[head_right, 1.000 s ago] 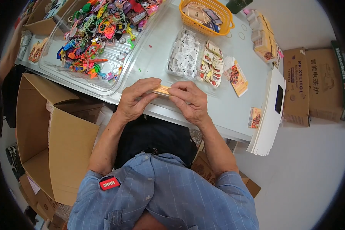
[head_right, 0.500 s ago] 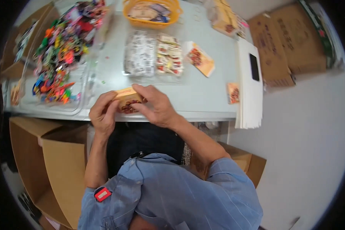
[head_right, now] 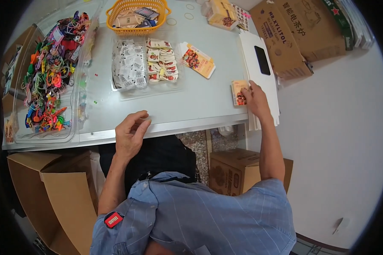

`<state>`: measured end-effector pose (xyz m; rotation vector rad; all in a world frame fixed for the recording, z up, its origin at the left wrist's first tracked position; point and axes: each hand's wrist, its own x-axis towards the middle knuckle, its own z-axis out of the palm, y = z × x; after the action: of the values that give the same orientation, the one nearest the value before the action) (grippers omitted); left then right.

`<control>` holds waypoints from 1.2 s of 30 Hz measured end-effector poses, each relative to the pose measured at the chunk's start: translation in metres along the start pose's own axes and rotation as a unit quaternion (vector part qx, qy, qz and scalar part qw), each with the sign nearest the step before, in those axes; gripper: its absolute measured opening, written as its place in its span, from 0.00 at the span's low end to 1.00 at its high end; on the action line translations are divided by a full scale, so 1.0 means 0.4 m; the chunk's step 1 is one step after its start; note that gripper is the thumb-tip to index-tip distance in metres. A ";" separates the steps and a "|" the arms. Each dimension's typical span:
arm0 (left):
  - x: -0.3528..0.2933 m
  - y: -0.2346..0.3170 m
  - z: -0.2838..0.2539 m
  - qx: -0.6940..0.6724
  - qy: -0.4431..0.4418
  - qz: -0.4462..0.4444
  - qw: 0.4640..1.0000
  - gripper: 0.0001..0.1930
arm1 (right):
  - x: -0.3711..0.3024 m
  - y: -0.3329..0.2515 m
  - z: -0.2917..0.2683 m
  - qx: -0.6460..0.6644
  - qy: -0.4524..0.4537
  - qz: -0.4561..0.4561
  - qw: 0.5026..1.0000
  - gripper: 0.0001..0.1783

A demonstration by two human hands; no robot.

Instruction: Packaging small toys into individual small cardboard boxes.

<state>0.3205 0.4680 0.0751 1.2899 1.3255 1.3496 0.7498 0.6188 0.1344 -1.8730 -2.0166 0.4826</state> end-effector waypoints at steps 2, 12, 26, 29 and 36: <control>0.004 -0.002 -0.002 0.007 0.002 0.008 1.000 0.12 | 0.008 0.006 0.022 -0.155 0.070 -0.077 0.982 0.28; -0.004 0.001 -0.005 0.023 0.006 0.030 0.999 0.11 | 0.006 -0.056 0.054 0.168 -0.055 0.155 0.972 0.33; -0.004 -0.003 -0.008 0.035 0.006 0.048 0.998 0.10 | 0.094 -0.078 0.074 -0.103 0.224 0.025 0.969 0.33; -0.005 -0.003 -0.007 0.042 0.011 0.055 0.998 0.10 | 0.190 -0.066 0.072 -0.121 0.228 0.049 0.965 0.35; -0.007 0.001 -0.003 0.039 0.019 0.059 0.997 0.10 | 0.235 -0.071 0.115 -0.235 0.171 0.106 0.951 0.47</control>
<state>0.3196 0.4651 0.0751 1.4200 1.3578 1.4216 0.6967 0.7101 0.1094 -2.2672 -1.8082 -0.2927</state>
